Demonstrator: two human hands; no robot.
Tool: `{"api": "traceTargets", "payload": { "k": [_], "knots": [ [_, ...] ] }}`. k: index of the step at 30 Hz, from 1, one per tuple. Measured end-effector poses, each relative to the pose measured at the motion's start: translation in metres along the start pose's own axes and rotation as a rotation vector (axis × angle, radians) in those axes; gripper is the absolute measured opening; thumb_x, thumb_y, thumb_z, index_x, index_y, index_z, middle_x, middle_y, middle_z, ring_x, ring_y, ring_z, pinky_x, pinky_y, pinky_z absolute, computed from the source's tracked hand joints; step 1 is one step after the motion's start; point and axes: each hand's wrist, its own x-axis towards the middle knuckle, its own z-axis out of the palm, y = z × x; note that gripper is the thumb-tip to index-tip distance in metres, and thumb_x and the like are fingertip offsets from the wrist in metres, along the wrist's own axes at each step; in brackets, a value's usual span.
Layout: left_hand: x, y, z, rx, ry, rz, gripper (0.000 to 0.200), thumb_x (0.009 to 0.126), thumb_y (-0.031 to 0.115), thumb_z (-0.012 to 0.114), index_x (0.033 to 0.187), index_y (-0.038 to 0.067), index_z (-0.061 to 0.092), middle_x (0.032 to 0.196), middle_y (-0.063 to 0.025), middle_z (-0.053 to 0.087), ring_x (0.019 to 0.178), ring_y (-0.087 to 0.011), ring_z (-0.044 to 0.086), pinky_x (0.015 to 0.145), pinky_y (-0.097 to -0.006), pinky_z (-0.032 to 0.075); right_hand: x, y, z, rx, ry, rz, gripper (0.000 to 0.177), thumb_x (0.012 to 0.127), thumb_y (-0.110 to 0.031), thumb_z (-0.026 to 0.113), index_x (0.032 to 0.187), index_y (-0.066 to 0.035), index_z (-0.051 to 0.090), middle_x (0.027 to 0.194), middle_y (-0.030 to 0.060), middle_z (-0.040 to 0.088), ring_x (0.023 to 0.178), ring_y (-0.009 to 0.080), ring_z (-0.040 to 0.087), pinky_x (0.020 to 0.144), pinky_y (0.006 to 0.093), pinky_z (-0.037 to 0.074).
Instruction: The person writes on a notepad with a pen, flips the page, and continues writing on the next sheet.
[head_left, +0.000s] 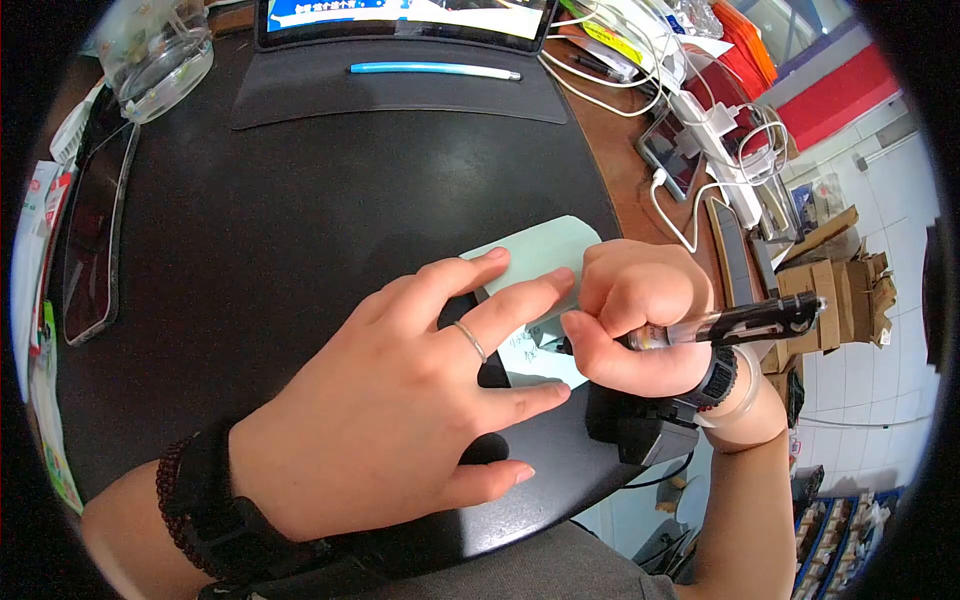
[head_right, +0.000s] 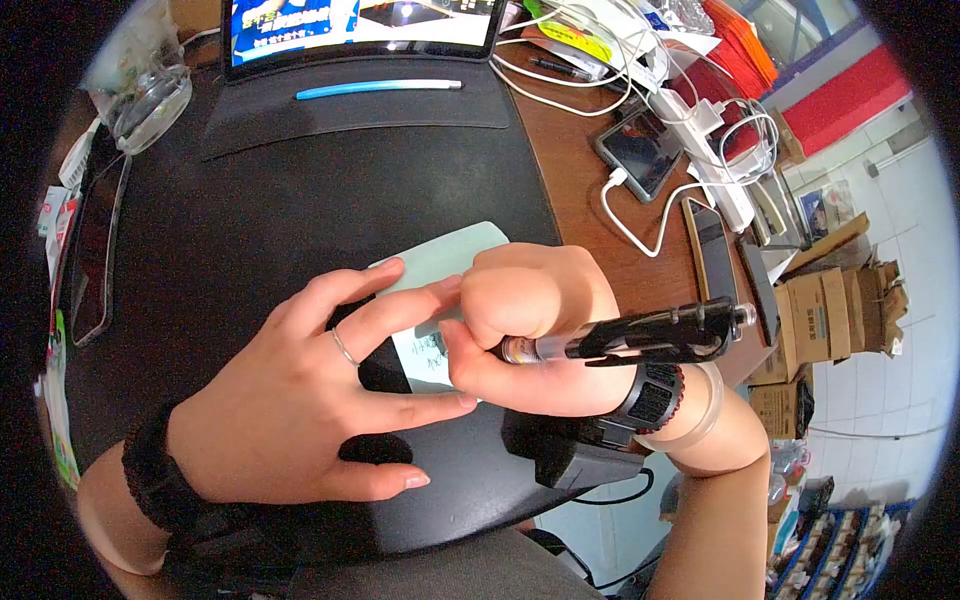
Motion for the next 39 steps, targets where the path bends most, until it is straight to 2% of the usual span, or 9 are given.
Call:
{"api": "traceTargets", "payload": {
  "k": [2, 6, 8, 12, 14, 18, 20, 30, 39],
  "knots": [
    [-0.0002, 0.0003, 0.0, 0.001, 0.002, 0.003, 0.042, 0.068, 0.04, 0.072, 0.108, 0.027, 0.068, 0.137, -0.0133, 0.041, 0.123, -0.0387, 0.038, 0.101, -0.0486, 0.035, 0.0, 0.0012, -0.0011, -0.013, -0.036, -0.071, 0.029, 0.07, 0.01, 0.064, 0.064, -0.009, 0.042, 0.059, 0.0025, 0.051, 0.048, 0.0198, 0.046, 0.044, 0.0304, 0.032],
    [0.0006, 0.0012, 0.0004, -0.006, 0.007, -0.002, 0.042, 0.068, 0.039, 0.072, 0.108, 0.027, 0.068, 0.137, -0.013, 0.041, 0.123, -0.0384, 0.038, 0.101, -0.0484, 0.035, 0.0005, -0.0007, 0.0003, -0.002, -0.042, -0.058, 0.029, 0.07, 0.01, 0.064, 0.064, -0.009, 0.042, 0.059, 0.0025, 0.05, 0.048, 0.0197, 0.046, 0.044, 0.0307, 0.032],
    [0.0006, 0.0016, 0.0007, 0.006, 0.005, -0.011, 0.042, 0.068, 0.039, 0.072, 0.108, 0.027, 0.068, 0.137, -0.0126, 0.041, 0.123, -0.0387, 0.038, 0.101, -0.0483, 0.036, -0.0003, 0.0008, 0.0031, 0.019, 0.035, -0.02, 0.027, 0.071, -0.002, 0.067, 0.059, -0.008, 0.044, 0.054, 0.0043, 0.045, 0.048, 0.023, 0.046, 0.043, 0.0327, 0.034],
    [0.0001, 0.0011, 0.0005, 0.004, 0.014, -0.003, 0.041, 0.068, 0.039, 0.072, 0.107, 0.027, 0.068, 0.137, -0.0123, 0.041, 0.123, -0.0389, 0.038, 0.1, -0.0483, 0.036, -0.0002, 0.0002, 0.001, -0.015, 0.02, -0.011, 0.027, 0.07, -0.002, 0.067, 0.059, -0.008, 0.044, 0.054, 0.0042, 0.045, 0.048, 0.0232, 0.046, 0.043, 0.0333, 0.034],
    [0.0005, 0.0005, 0.001, -0.005, 0.018, -0.001, 0.04, 0.068, 0.039, 0.072, 0.106, 0.026, 0.069, 0.137, -0.0123, 0.041, 0.123, -0.039, 0.038, 0.1, -0.0485, 0.036, 0.0005, 0.0012, -0.0005, 0.033, -0.047, -0.065, 0.029, 0.069, 0.01, 0.065, 0.064, -0.008, 0.043, 0.058, 0.0028, 0.05, 0.047, 0.0201, 0.046, 0.044, 0.0313, 0.032],
    [0.0007, 0.0009, 0.0008, -0.003, 0.018, -0.001, 0.04, 0.067, 0.038, 0.072, 0.105, 0.026, 0.069, 0.136, -0.0123, 0.041, 0.123, -0.039, 0.038, 0.1, -0.0485, 0.036, -0.0007, 0.0019, -0.0008, 0.039, -0.049, -0.06, 0.03, 0.068, 0.011, 0.065, 0.063, -0.008, 0.042, 0.057, 0.0029, 0.05, 0.047, 0.0203, 0.045, 0.044, 0.0313, 0.032],
    [0.0006, 0.0013, 0.0002, 0.004, -0.002, -0.012, 0.04, 0.067, 0.038, 0.073, 0.105, 0.026, 0.069, 0.137, -0.0122, 0.041, 0.123, -0.039, 0.038, 0.1, -0.0484, 0.036, -0.0005, -0.0003, 0.0002, 0.017, -0.018, -0.004, 0.028, 0.069, -0.001, 0.067, 0.058, -0.008, 0.042, 0.054, 0.0042, 0.045, 0.047, 0.0229, 0.045, 0.042, 0.033, 0.033],
    [0.002, 0.0015, -0.0018, 0.004, -0.014, -0.003, 0.043, 0.068, 0.038, 0.072, 0.109, 0.027, 0.067, 0.138, -0.013, 0.04, 0.123, -0.0392, 0.039, 0.1, -0.0481, 0.035, -0.0017, 0.0001, -0.0011, 0.014, 0.038, 0.014, 0.029, 0.068, 0.0, 0.067, 0.057, -0.008, 0.042, 0.053, 0.0039, 0.043, 0.047, 0.0236, 0.045, 0.043, 0.0333, 0.033],
    [0.0043, 0.0023, -0.0026, 0.009, -0.047, -0.019, 0.043, 0.069, 0.04, 0.071, 0.11, 0.027, 0.067, 0.139, -0.0145, 0.04, 0.123, -0.0401, 0.039, 0.101, -0.0477, 0.034, -0.0019, 0.0025, 0.0009, 0.004, 0.043, 0.002, 0.028, 0.071, -0.003, 0.066, 0.058, -0.008, 0.042, 0.052, 0.0039, 0.045, 0.048, 0.0224, 0.047, 0.044, 0.0325, 0.034]
  ]
}}
